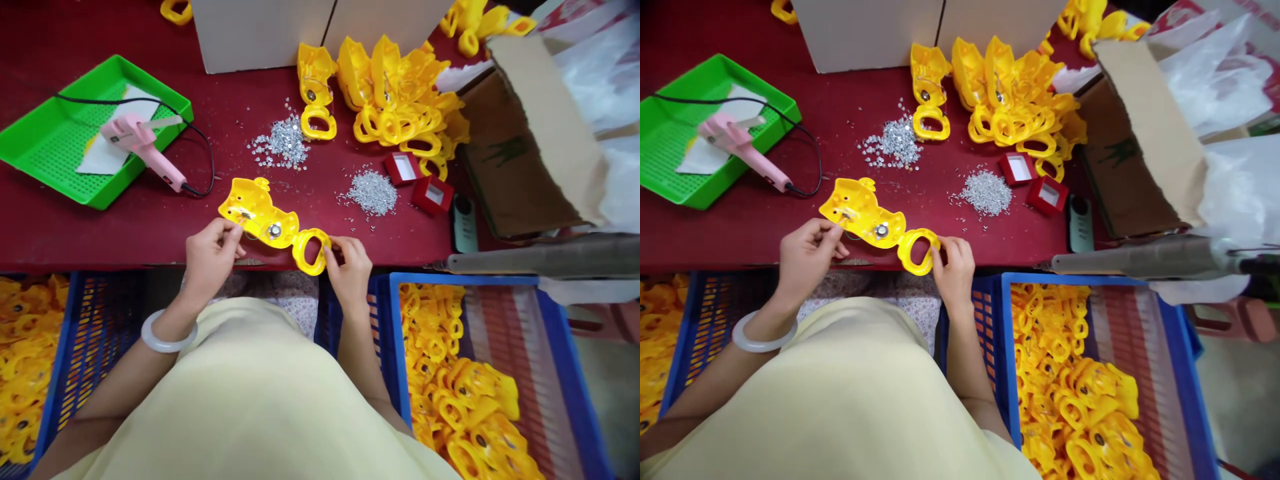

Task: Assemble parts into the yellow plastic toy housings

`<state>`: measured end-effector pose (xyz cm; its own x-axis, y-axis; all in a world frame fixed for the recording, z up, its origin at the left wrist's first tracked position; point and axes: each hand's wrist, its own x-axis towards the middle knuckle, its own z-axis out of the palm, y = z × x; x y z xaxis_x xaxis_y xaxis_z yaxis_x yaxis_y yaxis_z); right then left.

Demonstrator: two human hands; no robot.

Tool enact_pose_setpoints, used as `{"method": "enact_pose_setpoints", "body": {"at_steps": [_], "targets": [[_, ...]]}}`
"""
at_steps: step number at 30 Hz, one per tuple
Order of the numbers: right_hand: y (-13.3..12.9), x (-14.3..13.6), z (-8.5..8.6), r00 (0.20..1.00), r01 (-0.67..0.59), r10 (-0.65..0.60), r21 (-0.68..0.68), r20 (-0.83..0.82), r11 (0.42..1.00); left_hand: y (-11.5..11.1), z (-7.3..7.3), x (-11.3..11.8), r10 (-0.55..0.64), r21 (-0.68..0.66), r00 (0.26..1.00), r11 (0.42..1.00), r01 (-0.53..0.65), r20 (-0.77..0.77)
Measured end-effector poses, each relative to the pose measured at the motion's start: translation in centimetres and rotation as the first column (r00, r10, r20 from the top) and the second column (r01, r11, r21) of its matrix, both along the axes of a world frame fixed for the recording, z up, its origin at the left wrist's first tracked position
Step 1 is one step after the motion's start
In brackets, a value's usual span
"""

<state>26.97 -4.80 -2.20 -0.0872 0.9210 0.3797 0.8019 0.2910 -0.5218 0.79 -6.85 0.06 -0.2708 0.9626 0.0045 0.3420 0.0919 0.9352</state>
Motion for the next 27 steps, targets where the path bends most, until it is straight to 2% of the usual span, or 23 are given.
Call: {"method": "enact_pose_setpoints", "body": {"at_steps": [2, 4, 5, 6, 7, 8, 9, 10, 12, 15, 17, 20, 22, 23, 24, 25, 27], "targets": [[-1.3, -0.6, 0.6, 0.998, -0.069, 0.069, -0.003, -0.014, 0.998, 0.2, 0.1, -0.3, 0.014, -0.01, 1.0, 1.0, -0.014, -0.011], [-2.5, -0.6, 1.6, 0.997, -0.06, 0.065, 0.091, -0.043, 0.994, 0.7, 0.2, -0.6, 0.035, 0.057, 0.987, 0.998, -0.027, -0.155], [-3.0, -0.2, 2.2, 0.997, 0.021, -0.007, 0.191, -0.076, 0.981, 1.1, 0.3, -0.7, 0.052, 0.115, 0.967, 0.993, -0.023, -0.249], [-3.3, 0.4, 2.9, 0.983, 0.16, -0.122, 0.321, -0.137, 0.933, 1.6, 0.3, -0.8, 0.072, 0.18, 0.938, 0.984, -0.011, -0.34], [-3.4, 1.3, 3.7, 0.941, 0.33, -0.249, 0.452, -0.229, 0.829, 2.2, 0.4, -0.9, 0.093, 0.241, 0.906, 0.971, 0.01, -0.414], [-3.4, 2.4, 4.4, 0.868, 0.494, -0.355, 0.545, -0.346, 0.677, 2.9, 0.3, -0.9, 0.107, 0.286, 0.877, 0.957, 0.036, -0.469], [-3.3, 3.8, 5.1, 0.79, 0.614, -0.406, 0.604, -0.46, 0.508, 3.5, 0.3, -0.8, 0.114, 0.317, 0.853, 0.947, 0.062, -0.509], [-3.0, 5.4, 5.7, 0.731, 0.68, -0.417, 0.623, -0.539, 0.387, 4.1, 0.2, -0.8, 0.112, 0.331, 0.837, 0.94, 0.086, -0.536], [-2.3, 8.6, 6.3, 0.704, 0.707, -0.421, 0.623, -0.572, 0.335, 5.0, 0.1, -0.7, 0.085, 0.338, 0.826, 0.932, 0.131, -0.557], [-1.2, 12.4, 5.9, 0.689, 0.722, -0.408, 0.516, -0.599, 0.46, 5.6, 0.3, -0.4, -0.011, 0.304, 0.816, 0.925, 0.228, -0.579], [-0.4, 13.4, 5.3, 0.671, 0.721, -0.399, 0.424, -0.625, 0.548, 5.6, 0.9, -0.1, 0.013, 0.337, 0.795, 0.91, 0.242, -0.607], [0.8, 12.6, 4.6, 0.662, 0.677, -0.379, 0.299, -0.647, 0.672, 6.1, 2.3, 1.3, 0.082, 0.422, 0.747, 0.863, 0.278, -0.659], [1.5, 11.3, 4.6, 0.672, 0.642, -0.368, 0.259, -0.642, 0.721, 7.0, 3.3, 3.2, -0.052, 0.367, 0.689, 0.815, 0.447, -0.723], [1.8, 10.7, 4.7, 0.679, 0.637, -0.374, 0.252, -0.632, 0.729, 7.7, 3.7, 4.5, -0.16, 0.301, 0.629, 0.772, 0.56, -0.761], [2.0, 10.2, 4.8, 0.686, 0.639, -0.39, 0.251, -0.614, 0.727, 8.5, 4.0, 6.0, -0.27, 0.208, 0.539, 0.716, 0.666, -0.798], [2.1, 9.7, 4.9, 0.694, 0.644, -0.409, 0.257, -0.592, 0.721, 9.4, 4.2, 7.6, -0.366, 0.098, 0.433, 0.659, 0.745, -0.824], [2.1, 9.0, 5.1, 0.72, 0.632, -0.423, 0.268, -0.549, 0.728, 11.4, 4.0, 10.9, -0.507, -0.136, 0.197, 0.548, 0.826, -0.839]]}}
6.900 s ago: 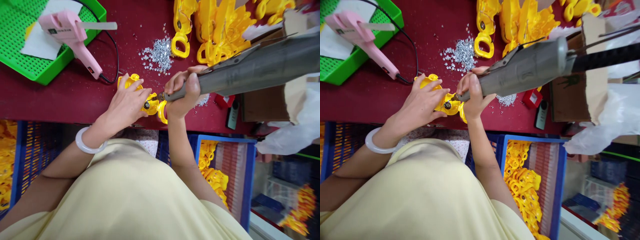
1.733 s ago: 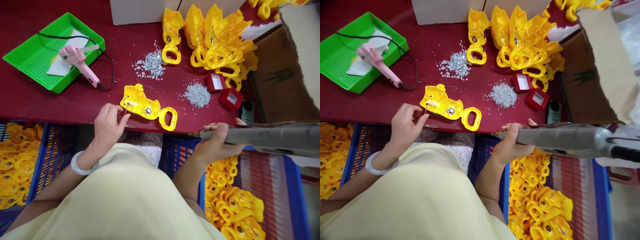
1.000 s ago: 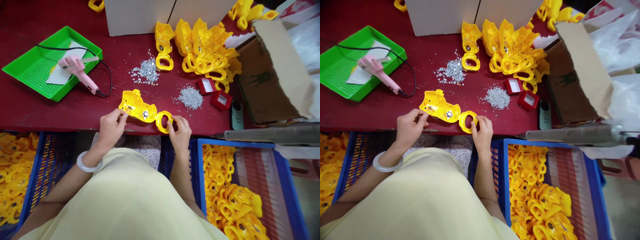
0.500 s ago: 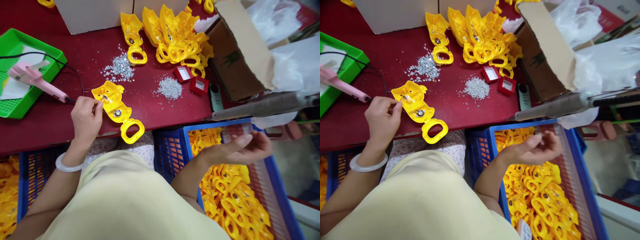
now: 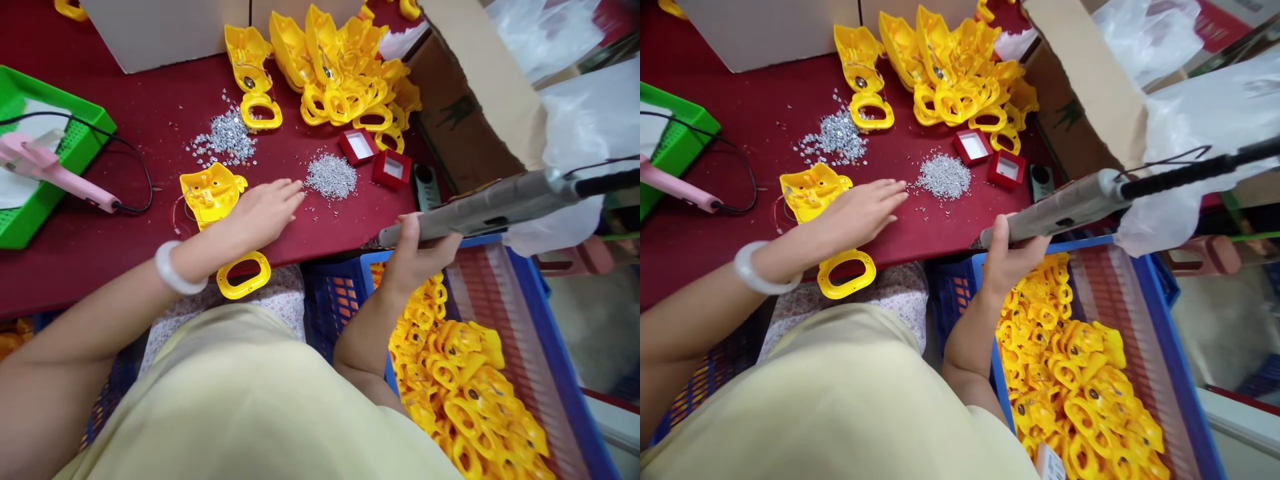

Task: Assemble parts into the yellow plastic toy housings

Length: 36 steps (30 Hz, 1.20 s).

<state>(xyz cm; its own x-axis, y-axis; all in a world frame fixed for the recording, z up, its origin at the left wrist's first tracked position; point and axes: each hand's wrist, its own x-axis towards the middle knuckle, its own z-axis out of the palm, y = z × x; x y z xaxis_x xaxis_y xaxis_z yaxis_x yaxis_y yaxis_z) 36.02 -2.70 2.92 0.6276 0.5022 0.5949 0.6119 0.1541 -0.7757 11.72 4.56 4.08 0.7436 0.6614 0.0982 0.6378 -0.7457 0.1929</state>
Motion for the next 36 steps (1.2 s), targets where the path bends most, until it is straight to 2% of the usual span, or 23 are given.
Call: {"method": "enact_pose_setpoints", "body": {"at_steps": [3, 5, 9, 12, 15, 17, 20, 23, 26, 29, 31, 33, 36], "targets": [[-0.5, -0.6, 0.2, 0.997, -0.069, 0.07, -0.041, 0.028, 0.997, 2.6, -0.9, 3.6, -0.109, -0.079, 0.971, 0.992, 0.094, -0.214], [-1.1, -0.9, 0.3, 0.993, -0.115, 0.117, -0.056, 0.023, 0.992, 3.5, -1.4, 4.4, -0.105, -0.079, 0.95, 0.993, 0.086, -0.294], [-2.1, -1.4, 0.6, 0.976, -0.215, 0.213, -0.044, -0.034, 0.976, 3.1, -1.7, 2.4, 0.035, 0.039, 0.934, 0.999, -0.022, -0.355], [-2.2, -1.7, 1.0, 0.947, -0.303, 0.301, 0.004, -0.115, 0.953, 2.3, -1.3, 0.6, 0.083, 0.073, 0.914, 0.996, -0.058, -0.397], [-2.0, -2.3, 1.5, 0.888, -0.394, 0.403, 0.084, -0.221, 0.915, 2.1, -1.4, 0.5, 0.077, 0.038, 0.952, 0.997, -0.068, -0.296], [-2.0, -2.7, 1.8, 0.854, -0.43, 0.437, 0.089, -0.284, 0.898, 2.4, -1.8, 0.9, 0.048, 0.01, 0.975, 0.999, -0.047, -0.219], [-2.1, -3.1, 2.1, 0.831, -0.443, 0.433, 0.055, -0.35, 0.895, 2.5, -2.5, 1.4, 0.023, -0.037, 0.971, 0.999, -0.033, -0.239], [-2.3, -3.5, 2.0, 0.82, -0.433, 0.425, 0.07, -0.384, 0.898, 1.5, -2.9, 1.0, -0.045, -0.072, 0.968, 0.997, 0.028, -0.248], [-2.2, -4.0, 1.9, 0.819, -0.407, 0.416, 0.112, -0.395, 0.907, 0.2, -3.2, 0.4, -0.14, -0.083, 0.974, 0.988, 0.127, -0.176], [-1.8, -4.5, 1.7, 0.821, -0.391, 0.408, 0.126, -0.399, 0.912, 0.0, -3.4, 0.4, -0.065, 0.002, 0.992, 0.998, 0.066, -0.11], [-1.7, -4.9, 1.6, 0.827, -0.393, 0.403, 0.111, -0.392, 0.913, 0.2, -3.4, 0.8, -0.001, 0.02, 0.992, 1.0, 0.004, -0.126], [-1.7, -5.1, 1.4, 0.837, -0.393, 0.394, 0.084, -0.379, 0.916, 0.1, -3.2, 1.3, -0.026, -0.042, 0.985, 0.999, 0.019, -0.169], [-1.8, -5.5, 1.3, 0.834, -0.402, 0.401, 0.081, -0.378, 0.912, -0.9, -2.9, 1.6, -0.142, -0.132, 0.979, 0.984, 0.123, -0.144]]}}
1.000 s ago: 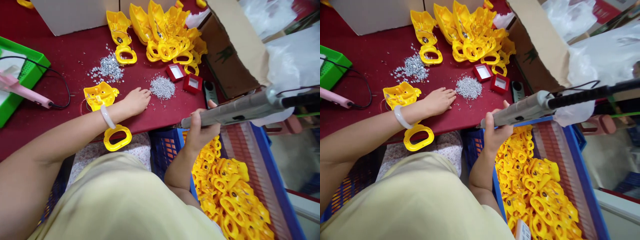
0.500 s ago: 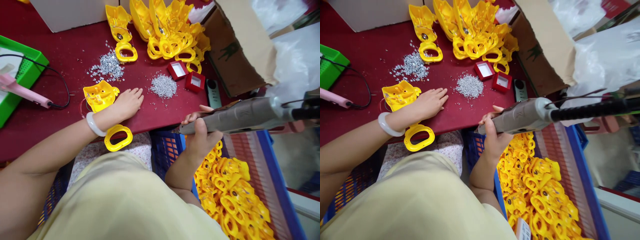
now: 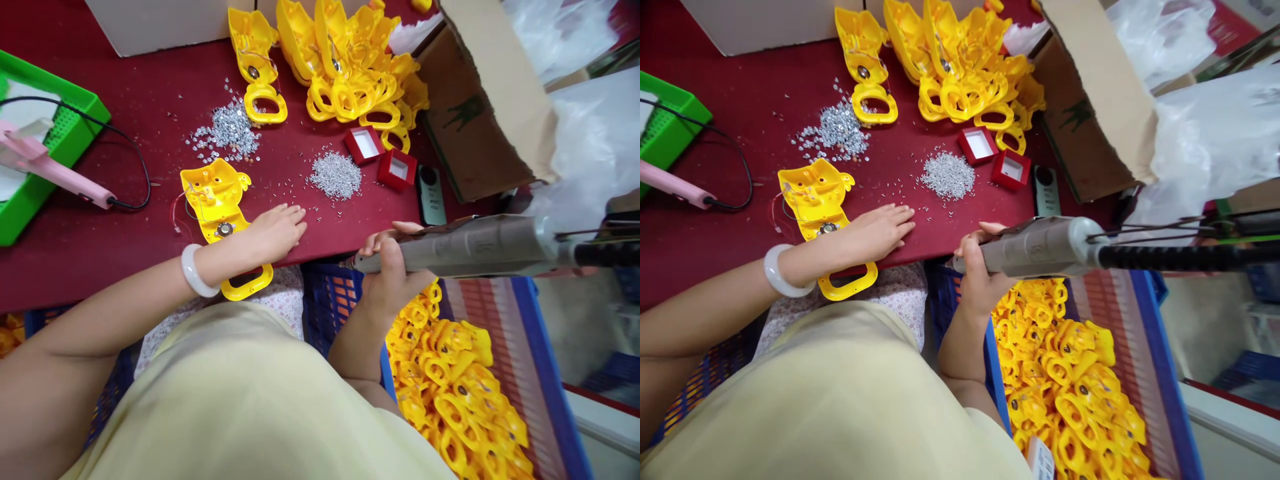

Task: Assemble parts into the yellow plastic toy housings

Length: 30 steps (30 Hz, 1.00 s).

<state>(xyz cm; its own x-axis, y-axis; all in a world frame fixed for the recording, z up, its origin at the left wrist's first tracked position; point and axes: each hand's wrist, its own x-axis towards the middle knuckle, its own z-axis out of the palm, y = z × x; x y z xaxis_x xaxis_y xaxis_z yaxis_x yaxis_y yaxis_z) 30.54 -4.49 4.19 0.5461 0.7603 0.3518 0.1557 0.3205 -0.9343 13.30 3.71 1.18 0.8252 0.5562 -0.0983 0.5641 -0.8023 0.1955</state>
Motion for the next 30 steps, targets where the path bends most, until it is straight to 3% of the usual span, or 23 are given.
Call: {"method": "enact_pose_setpoints", "body": {"at_steps": [4, 9, 16, 20, 23, 27, 30], "targets": [[0.5, -0.7, 0.3, 0.999, -0.003, 0.005, 0.054, -0.04, 0.999, -2.1, 0.3, -1.5, -0.017, -0.007, 0.989, 1.0, 0.018, 0.145], [2.8, -2.3, 0.6, 0.998, -0.016, 0.03, 0.205, -0.063, 0.979, -5.0, 1.1, -5.9, 0.041, 0.058, 0.942, 0.996, -0.064, 0.332], [7.7, -5.2, -0.5, 0.997, 0.072, -0.063, 0.257, -0.046, 0.964, -9.3, 2.4, -11.2, 0.292, -0.05, 0.726, 0.941, -0.336, 0.623], [9.4, -6.2, -1.9, 0.997, 0.076, -0.074, 0.227, -0.014, 0.971, -10.4, 2.5, -12.4, 0.431, -0.16, 0.616, 0.881, -0.445, 0.659], [9.7, -6.7, -2.3, 0.995, 0.077, -0.087, 0.16, 0.056, 0.984, -10.5, 2.3, -12.5, 0.473, -0.199, 0.57, 0.857, -0.476, 0.672], [8.1, -7.2, -0.1, 0.996, 0.075, -0.066, 0.163, -0.059, 0.984, -10.2, 1.9, -11.5, 0.515, -0.284, 0.507, 0.839, -0.464, 0.691], [5.4, -7.3, 2.8, 0.976, -0.047, 0.087, 0.194, -0.2, 0.98, -9.7, 1.6, -10.0, 0.518, -0.332, 0.436, 0.837, -0.435, 0.735]]}}
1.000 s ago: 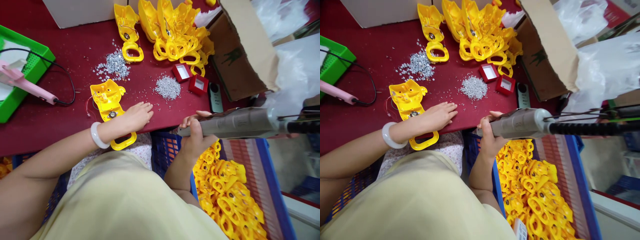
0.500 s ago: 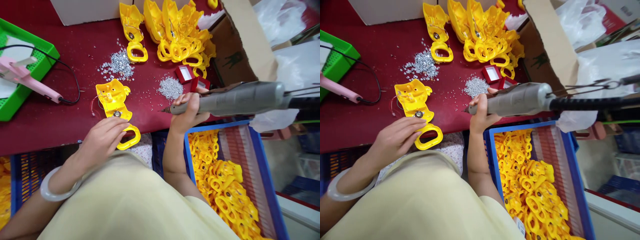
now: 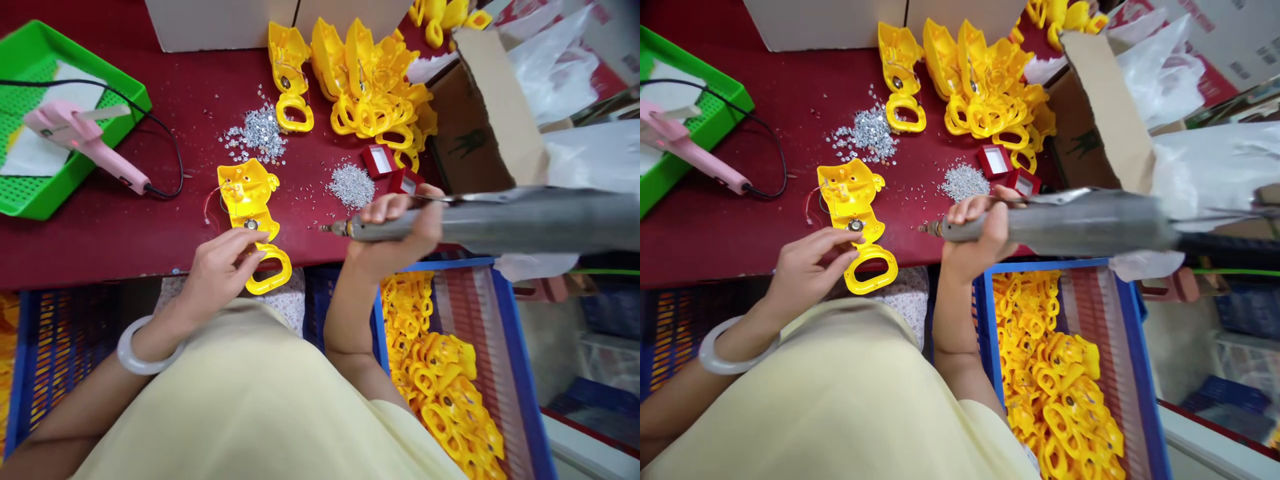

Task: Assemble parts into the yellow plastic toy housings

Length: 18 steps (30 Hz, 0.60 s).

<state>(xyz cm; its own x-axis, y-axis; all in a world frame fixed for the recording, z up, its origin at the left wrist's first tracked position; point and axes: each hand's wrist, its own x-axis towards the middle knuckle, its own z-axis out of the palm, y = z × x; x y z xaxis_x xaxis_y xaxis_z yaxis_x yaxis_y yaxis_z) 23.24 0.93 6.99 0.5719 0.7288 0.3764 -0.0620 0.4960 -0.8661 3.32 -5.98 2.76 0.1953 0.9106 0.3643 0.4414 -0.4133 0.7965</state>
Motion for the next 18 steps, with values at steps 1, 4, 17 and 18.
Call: {"method": "enact_pose_setpoints", "body": {"at_steps": [1, 4, 17, 18], "targets": [[-1.0, 0.0, 0.9, 0.998, -0.052, 0.052, 0.025, -0.019, 0.998, 0.1, -0.1, 0.5, -0.01, 0.017, 1.0, 1.0, 0.01, 0.015], [-3.4, 0.1, 2.7, 0.983, -0.179, 0.183, 0.087, -0.033, 0.98, 0.3, -0.5, 2.0, -0.088, 0.099, 0.996, 0.991, 0.088, 0.0], [-5.4, -0.7, 3.2, 0.923, -0.358, 0.372, 0.132, -0.099, 0.924, -0.4, -1.1, 3.0, -0.095, 0.245, 0.995, 0.965, 0.095, -0.012], [-5.5, -0.7, 3.2, 0.918, -0.365, 0.381, 0.144, -0.108, 0.92, -0.5, -1.2, 3.0, -0.094, 0.25, 0.996, 0.964, 0.092, -0.006]]}}
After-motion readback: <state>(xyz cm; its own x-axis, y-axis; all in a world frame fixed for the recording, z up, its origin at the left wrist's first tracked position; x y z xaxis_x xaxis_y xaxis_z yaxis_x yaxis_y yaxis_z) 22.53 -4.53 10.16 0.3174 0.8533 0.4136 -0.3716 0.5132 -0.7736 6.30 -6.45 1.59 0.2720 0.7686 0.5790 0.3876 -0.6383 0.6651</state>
